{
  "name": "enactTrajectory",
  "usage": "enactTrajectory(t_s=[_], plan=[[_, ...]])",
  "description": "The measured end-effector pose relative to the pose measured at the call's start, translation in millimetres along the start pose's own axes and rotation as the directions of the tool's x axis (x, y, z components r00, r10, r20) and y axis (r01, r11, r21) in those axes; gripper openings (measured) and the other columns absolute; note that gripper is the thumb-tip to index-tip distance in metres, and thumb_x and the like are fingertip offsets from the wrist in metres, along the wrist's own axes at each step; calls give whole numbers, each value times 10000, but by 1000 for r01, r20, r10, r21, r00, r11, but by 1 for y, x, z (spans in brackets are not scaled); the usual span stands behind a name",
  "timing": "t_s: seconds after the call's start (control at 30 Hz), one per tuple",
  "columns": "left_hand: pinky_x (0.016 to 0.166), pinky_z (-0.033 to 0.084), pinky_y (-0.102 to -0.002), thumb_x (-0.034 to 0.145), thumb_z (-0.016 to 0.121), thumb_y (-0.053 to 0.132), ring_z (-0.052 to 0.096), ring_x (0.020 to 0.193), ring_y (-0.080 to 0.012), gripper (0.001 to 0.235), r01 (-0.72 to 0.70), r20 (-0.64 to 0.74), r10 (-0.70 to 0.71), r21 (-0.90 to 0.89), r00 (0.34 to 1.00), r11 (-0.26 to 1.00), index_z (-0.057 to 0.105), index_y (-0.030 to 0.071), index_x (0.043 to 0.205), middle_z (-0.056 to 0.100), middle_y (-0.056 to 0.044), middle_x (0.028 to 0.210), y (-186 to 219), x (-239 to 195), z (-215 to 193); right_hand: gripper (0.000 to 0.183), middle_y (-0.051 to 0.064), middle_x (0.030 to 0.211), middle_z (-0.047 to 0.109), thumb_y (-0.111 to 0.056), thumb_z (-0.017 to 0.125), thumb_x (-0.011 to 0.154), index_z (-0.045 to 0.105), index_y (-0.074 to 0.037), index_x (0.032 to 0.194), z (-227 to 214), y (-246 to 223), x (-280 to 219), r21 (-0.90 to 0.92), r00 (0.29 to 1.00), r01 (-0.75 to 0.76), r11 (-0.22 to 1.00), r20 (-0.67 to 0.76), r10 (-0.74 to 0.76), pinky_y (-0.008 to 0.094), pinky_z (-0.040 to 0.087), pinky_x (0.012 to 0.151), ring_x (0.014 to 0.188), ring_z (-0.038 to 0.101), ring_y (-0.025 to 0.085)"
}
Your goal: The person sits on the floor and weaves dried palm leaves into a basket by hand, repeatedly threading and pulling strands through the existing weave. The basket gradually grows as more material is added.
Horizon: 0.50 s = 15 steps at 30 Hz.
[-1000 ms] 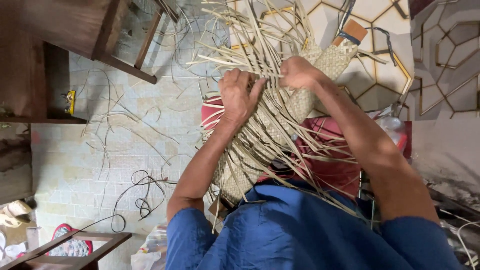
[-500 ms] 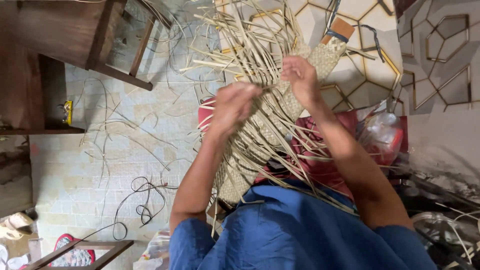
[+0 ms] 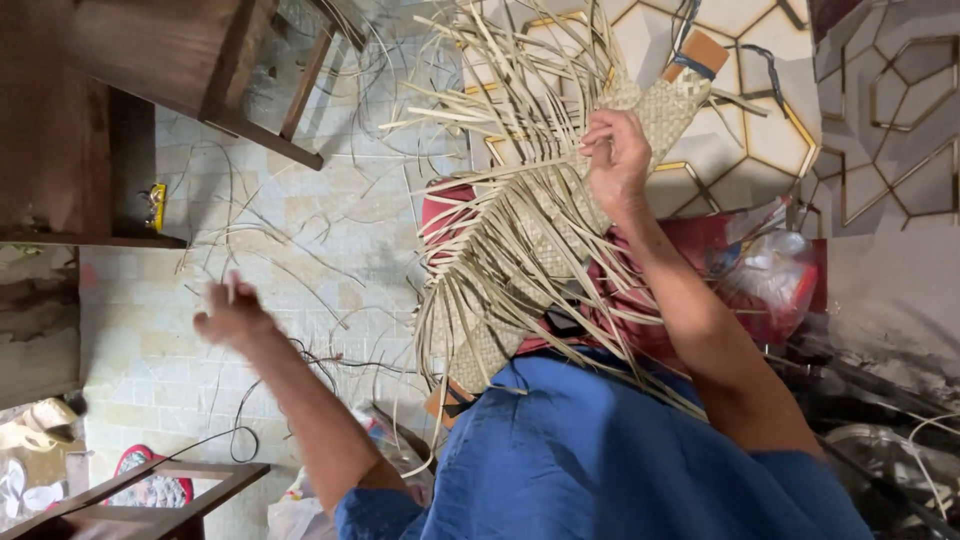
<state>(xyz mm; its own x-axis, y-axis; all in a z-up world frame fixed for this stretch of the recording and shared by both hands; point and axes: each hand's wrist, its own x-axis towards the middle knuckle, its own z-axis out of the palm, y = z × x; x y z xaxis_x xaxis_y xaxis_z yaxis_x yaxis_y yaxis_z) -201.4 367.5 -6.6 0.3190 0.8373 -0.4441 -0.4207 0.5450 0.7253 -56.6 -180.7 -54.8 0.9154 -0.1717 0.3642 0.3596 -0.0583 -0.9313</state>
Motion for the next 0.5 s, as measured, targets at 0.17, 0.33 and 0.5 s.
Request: enactTrajectory(t_s=[0.17,0.33,0.5], plan=[[847,546,-257,923,581,-38,676,945,-184,338,-821,851,159,408,501,400,710,167,1158,667,-34,1064,-159,-131,63,393,134,924,544,156,447,890,643,22,1204,-1,-4,-6,-327,978,196,925,131,-161,353,618,583,693,696,264],[922,491,-396,946,676,390,658,975,-219,187,-998,995,-93,-32,-38,62,772,242,1007,716,2,989,-258,-193,91,424,119,873,597,94,474,873,652,-28,1237,-12,-8,-19,-401,979,200,894,113,-168,387,585,619,643,707,272],[887,488,-484,952,586,682,667,959,-247,484,-995,848,-525,93,67,24,726,236,1078,677,19,922,-247,-232,118,447,167,855,595,153,412,855,624,55,1236,-23,-16,-24,-211,994,110,971,37,-104,380,585,621,661,705,302]])
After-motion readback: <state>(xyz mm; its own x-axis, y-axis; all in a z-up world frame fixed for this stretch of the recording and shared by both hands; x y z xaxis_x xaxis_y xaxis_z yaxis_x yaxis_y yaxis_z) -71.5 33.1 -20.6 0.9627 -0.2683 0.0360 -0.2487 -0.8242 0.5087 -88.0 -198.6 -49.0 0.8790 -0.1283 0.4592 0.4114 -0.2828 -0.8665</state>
